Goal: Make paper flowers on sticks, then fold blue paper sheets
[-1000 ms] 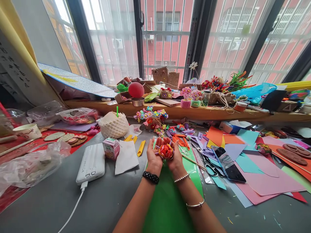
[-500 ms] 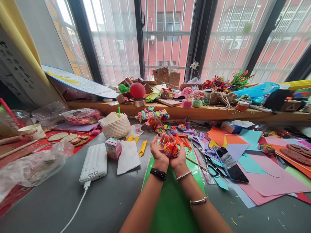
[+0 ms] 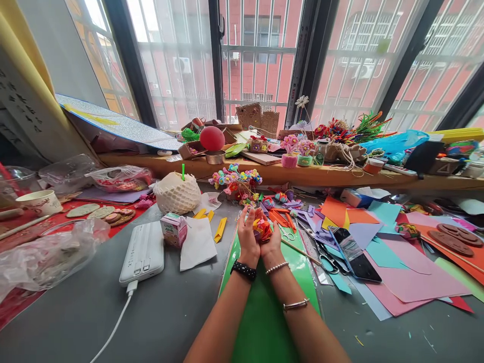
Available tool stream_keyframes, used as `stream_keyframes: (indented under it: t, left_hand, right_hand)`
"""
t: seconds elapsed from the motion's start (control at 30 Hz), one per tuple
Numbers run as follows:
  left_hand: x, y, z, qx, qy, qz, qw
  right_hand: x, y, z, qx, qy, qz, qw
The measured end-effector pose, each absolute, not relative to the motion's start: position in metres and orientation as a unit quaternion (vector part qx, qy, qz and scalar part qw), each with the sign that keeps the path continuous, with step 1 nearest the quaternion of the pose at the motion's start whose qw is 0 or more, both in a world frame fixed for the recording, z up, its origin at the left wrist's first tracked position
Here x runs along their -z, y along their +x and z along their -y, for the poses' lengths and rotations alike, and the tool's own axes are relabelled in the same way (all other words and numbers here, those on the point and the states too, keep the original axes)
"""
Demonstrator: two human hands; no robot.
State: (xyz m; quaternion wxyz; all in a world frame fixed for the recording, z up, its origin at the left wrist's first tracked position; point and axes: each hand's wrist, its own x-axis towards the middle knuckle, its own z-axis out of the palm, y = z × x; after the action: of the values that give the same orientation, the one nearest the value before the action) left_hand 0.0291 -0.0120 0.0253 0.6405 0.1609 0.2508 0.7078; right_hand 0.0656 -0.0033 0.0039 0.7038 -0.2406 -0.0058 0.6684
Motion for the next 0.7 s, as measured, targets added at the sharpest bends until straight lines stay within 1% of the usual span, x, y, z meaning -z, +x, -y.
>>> stream_keyframes:
  t: [0.07,0.2,0.33,0.53,0.7]
  left_hand:
    - [-0.023,0.03,0.009,-0.712,0.164,-0.265,0.629]
    - [-0.021,0.029,0.004,-0.704,0.148,-0.268,0.641]
    - [-0.022,0.025,0.003,-0.694,0.158,-0.267,0.649]
    - [-0.023,0.024,0.005,-0.676,0.201,-0.248,0.664]
    - [-0.021,0.027,0.004,-0.658,0.199,-0.239,0.686]
  right_hand:
    - [-0.004,0.067,0.004,-0.664,-0.237,0.031,0.709]
    - [-0.01,0.072,0.007,-0.669,-0.213,0.066,0.709]
    - [-0.018,0.078,0.01,-0.698,-0.203,0.06,0.684]
    - [-0.019,0.076,0.008,-0.7,-0.201,0.061,0.682]
    - [-0.019,0.071,0.006,-0.688,-0.232,0.05,0.686]
